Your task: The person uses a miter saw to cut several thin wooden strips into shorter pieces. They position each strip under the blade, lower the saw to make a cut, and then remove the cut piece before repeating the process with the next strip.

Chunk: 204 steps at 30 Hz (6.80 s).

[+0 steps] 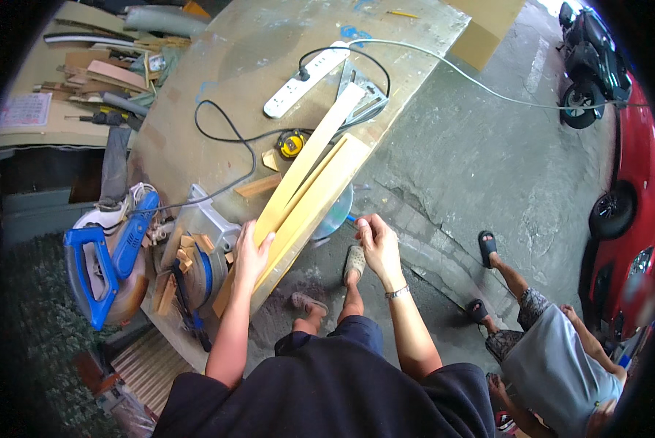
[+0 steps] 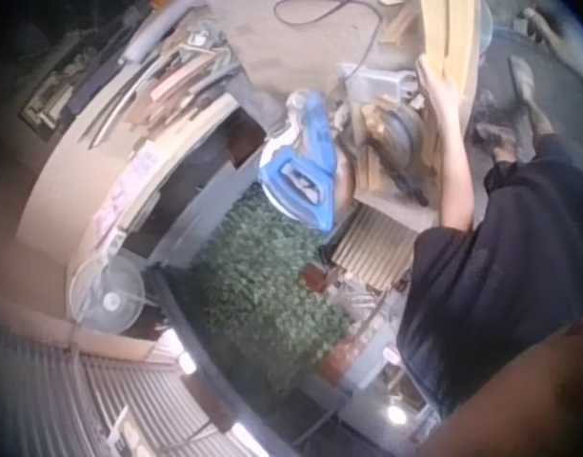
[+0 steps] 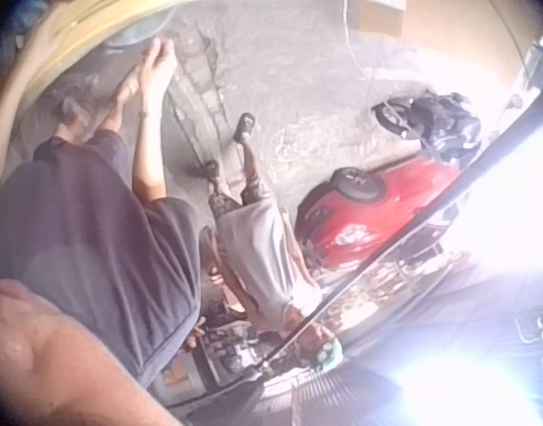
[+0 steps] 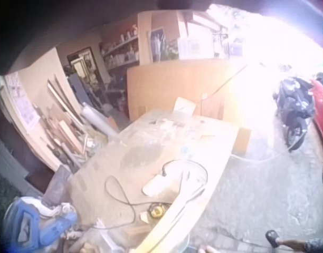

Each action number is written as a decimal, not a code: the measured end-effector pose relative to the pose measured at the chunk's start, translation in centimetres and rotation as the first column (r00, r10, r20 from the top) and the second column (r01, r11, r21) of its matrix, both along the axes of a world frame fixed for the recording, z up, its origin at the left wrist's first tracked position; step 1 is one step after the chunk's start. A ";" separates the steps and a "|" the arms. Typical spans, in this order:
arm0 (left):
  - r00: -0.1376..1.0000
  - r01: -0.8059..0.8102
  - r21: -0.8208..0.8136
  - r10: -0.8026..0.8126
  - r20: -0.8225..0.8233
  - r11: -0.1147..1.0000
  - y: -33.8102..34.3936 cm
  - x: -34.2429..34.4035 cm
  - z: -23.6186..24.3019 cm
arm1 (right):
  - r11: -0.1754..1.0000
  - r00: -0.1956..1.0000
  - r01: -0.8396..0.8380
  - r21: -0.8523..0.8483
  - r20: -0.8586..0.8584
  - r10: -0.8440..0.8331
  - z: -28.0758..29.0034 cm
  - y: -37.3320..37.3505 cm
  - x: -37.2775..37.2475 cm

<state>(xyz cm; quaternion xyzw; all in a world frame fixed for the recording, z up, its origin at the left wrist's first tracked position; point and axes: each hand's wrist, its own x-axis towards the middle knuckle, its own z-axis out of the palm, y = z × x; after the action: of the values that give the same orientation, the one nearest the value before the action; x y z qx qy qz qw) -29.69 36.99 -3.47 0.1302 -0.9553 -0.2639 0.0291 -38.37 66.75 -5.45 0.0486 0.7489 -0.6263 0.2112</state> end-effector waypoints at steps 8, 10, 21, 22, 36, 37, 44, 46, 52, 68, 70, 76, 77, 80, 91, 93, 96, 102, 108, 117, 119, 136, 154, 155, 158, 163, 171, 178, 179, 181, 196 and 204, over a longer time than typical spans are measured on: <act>0.997 -0.012 -0.316 -0.010 -0.070 0.949 1.7 -2.8 -2.0 | 0.978 0.987 -0.105 0.181 -0.099 0.124 -2.4 -3.5 0.0; 0.987 0.159 -0.303 -0.143 0.076 0.940 3.0 -2.1 -1.1 | 0.972 0.969 -0.093 0.215 -0.205 0.138 -2.7 -4.8 -0.7; 0.978 -0.146 -0.283 0.095 -0.185 0.948 3.3 -3.5 -2.4 | 0.787 0.715 0.261 0.559 -0.659 0.231 -4.4 -5.8 -12.3; 0.981 -0.140 -0.299 0.091 -0.172 0.944 3.3 -4.3 -1.8 | 0.755 0.712 0.253 0.605 -0.644 0.278 -5.0 -5.9 -14.1; 0.996 -0.049 -0.101 0.041 -0.081 0.994 0.1 -6.2 -2.3 | 0.936 0.928 0.156 0.316 -0.371 -0.030 -2.5 -7.2 -17.1; 0.999 -0.032 -0.118 0.029 -0.034 0.992 0.1 -6.4 -2.2 | 0.953 0.929 0.199 0.230 -0.353 -0.109 -3.1 -7.1 -17.0; 0.985 0.036 -0.089 -0.021 0.169 0.995 -1.0 -5.9 -3.5 | 0.899 0.867 0.418 -0.129 -0.239 -0.437 -4.1 -6.9 -15.6; 0.979 0.063 -0.032 -0.055 0.194 0.998 -1.1 -5.8 -3.2 | 0.790 0.809 0.539 -0.293 -0.082 -0.582 -3.2 -6.1 -15.0; 0.966 0.071 0.138 -0.103 0.238 0.988 -1.5 -6.0 -2.6 | 0.737 0.768 0.588 -0.332 -0.057 -0.638 -1.0 -5.0 -14.8; 0.991 0.093 0.049 -0.097 0.090 0.994 -2.9 -6.0 -3.8 | 0.711 0.724 0.636 -0.300 -0.086 -0.684 7.3 -2.4 -16.6; 0.996 0.083 0.025 -0.084 0.040 0.996 -3.2 -5.5 -2.7 | 0.725 0.720 0.636 -0.266 -0.136 -0.681 7.6 -1.7 -16.2; 0.990 0.125 0.300 -0.137 0.021 0.946 -0.9 1.1 6.0 | 0.821 0.849 0.510 -0.255 -0.004 -0.528 1.3 1.1 -13.6; 0.986 0.145 0.386 -0.167 0.024 0.911 0.7 3.7 5.7 | 0.846 0.876 0.476 -0.242 0.044 -0.480 0.6 -0.7 -12.3; 0.917 0.069 0.388 -0.212 0.337 0.919 4.7 10.0 5.6 | 0.902 0.922 0.383 -0.197 0.138 -0.361 -5.8 -2.9 -8.4; 0.954 -0.202 0.361 0.100 0.283 0.910 1.8 17.7 -1.1 | 0.957 0.959 0.243 -0.160 0.189 -0.212 -5.6 -10.3 -4.7; 0.977 -0.156 0.265 0.109 0.184 0.951 1.8 17.8 -0.7 | 0.979 0.982 0.179 -0.100 0.071 -0.173 -5.3 -9.7 -4.2; 0.912 -0.286 0.525 0.059 0.406 0.802 1.1 19.3 1.3 | 0.943 0.958 0.285 -0.169 0.074 -0.276 -5.1 -8.3 -2.5; 0.970 -0.231 0.474 0.161 0.185 0.850 -0.2 24.4 8.9 | 0.830 0.962 0.267 -0.489 0.091 -0.256 0.9 -15.8 8.6; 0.951 -0.276 0.232 0.300 -0.076 0.933 -8.1 37.7 9.5 | 0.794 0.972 -0.053 -0.606 0.150 0.179 4.0 -28.4 19.8; 0.937 -0.347 -0.081 0.343 -0.062 0.934 -28.6 57.1 8.5 | 0.628 0.311 -0.447 0.637 -0.548 0.777 4.1 -45.8 30.7; 0.964 -0.257 -0.114 0.246 -0.098 0.960 -32.0 56.1 7.8 | 0.769 0.437 -0.361 0.527 -0.633 0.639 2.9 -47.2 31.4; 0.969 -0.130 -0.222 0.077 -0.235 0.966 -38.8 43.5 1.3 | 0.891 0.705 -0.110 0.440 -0.598 0.383 1.2 -48.3 32.8; 0.999 -0.041 0.128 0.038 0.029 0.991 -40.5 43.6 1.7 | 0.953 0.942 -0.221 0.208 -0.206 0.264 4.2 -50.3 33.5; 0.999 -0.025 0.086 0.023 0.023 0.996 -40.4 43.7 1.1 | 0.926 0.912 -0.249 0.283 -0.254 0.322 2.8 -50.3 33.4; 0.997 0.050 -0.024 -0.051 -0.062 0.998 -40.2 43.0 1.3 | 0.919 0.895 -0.219 0.327 -0.308 0.323 2.3 -50.5 33.5; 0.998 -0.037 -0.216 0.046 0.036 0.976 -39.2 43.0 3.7 | 0.910 0.906 -0.166 0.380 -0.306 0.293 2.9 -51.0 33.7; 0.991 0.015 -0.346 -0.061 -0.122 0.938 -38.8 42.4 2.8 | 0.997 0.996 -0.066 0.051 -0.060 0.069 2.1 -52.4 35.7; 0.994 -0.078 -0.488 0.030 -0.105 0.870 -37.7 42.8 2.2 | 1.000 1.000 0.016 -0.010 -0.007 -0.016 1.7 -53.7 37.1; 0.992 -0.082 -0.502 0.021 -0.126 0.861 -37.6 42.5 2.3 | 1.000 0.999 0.010 0.009 -0.039 -0.009 1.8 -53.7 37.2; 0.988 -0.102 -0.493 0.029 -0.152 0.864 -37.4 41.4 2.4 | 0.999 0.994 -0.004 0.052 -0.110 0.009 2.1 -53.7 37.2; 0.992 -0.037 -0.505 -0.030 -0.122 0.862 -37.6 39.4 2.8 | 1.000 0.994 0.002 -0.008 -0.105 -0.003 1.5 -53.8 37.0; 0.996 -0.028 -0.481 -0.014 -0.083 0.876 -37.5 39.7 3.6 | 0.999 0.999 0.011 -0.039 -0.047 -0.013 1.7 -54.0 36.8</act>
<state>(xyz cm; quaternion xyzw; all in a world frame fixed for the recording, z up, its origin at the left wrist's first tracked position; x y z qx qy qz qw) 9.99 -0.54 0.09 0.1111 -0.9883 -0.0233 0.1014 -1.52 12.80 -3.80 0.0343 0.7410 -0.6430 0.1905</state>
